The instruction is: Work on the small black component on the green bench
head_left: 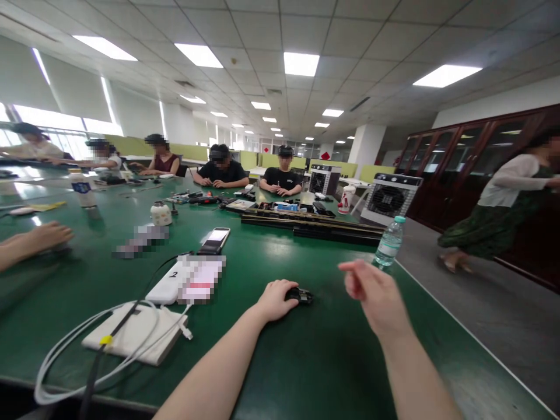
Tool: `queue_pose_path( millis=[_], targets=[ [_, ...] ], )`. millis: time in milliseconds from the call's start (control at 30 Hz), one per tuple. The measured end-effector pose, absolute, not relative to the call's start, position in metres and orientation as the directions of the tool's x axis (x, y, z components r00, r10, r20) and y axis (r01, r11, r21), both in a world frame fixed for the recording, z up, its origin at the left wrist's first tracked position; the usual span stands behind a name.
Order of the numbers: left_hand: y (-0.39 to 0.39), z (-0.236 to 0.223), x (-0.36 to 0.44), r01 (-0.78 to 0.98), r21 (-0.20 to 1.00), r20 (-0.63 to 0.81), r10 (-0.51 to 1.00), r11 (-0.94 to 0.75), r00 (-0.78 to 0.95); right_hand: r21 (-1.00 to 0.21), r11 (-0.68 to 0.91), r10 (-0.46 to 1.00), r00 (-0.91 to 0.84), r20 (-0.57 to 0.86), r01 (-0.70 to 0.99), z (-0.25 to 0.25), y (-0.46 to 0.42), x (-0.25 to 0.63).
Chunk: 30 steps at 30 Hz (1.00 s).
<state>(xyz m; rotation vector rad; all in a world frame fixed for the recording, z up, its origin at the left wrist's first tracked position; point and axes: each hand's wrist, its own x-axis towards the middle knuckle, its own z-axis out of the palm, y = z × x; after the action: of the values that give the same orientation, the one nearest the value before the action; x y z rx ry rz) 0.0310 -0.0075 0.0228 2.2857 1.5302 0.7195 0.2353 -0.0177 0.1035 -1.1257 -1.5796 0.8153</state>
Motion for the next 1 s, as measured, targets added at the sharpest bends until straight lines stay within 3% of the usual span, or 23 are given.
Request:
queue_pose_path(
  millis=[333, 567, 1000],
  targets=[
    [-0.005, 0.017, 0.032, 0.777, 0.510, 0.260, 0.927, -0.369, 0.270, -0.811, 0.331, 0.944, -0.178, 0.280, 0.482, 0.020, 0.008, 0.221],
    [-0.008, 0.020, 0.033, 0.779, 0.489, 0.256, 0.918, -0.392, 0.302, -0.746, 0.466, 0.878, -0.352, 0.324, 0.475, 0.025, 0.000, 0.220],
    [-0.006, 0.019, 0.032, 0.747, 0.522, 0.294, 0.909, -0.412, 0.296, -0.720, 0.464, 0.880, -0.364, 0.306, 0.517, 0.022, 0.001, 0.218]
  ],
)
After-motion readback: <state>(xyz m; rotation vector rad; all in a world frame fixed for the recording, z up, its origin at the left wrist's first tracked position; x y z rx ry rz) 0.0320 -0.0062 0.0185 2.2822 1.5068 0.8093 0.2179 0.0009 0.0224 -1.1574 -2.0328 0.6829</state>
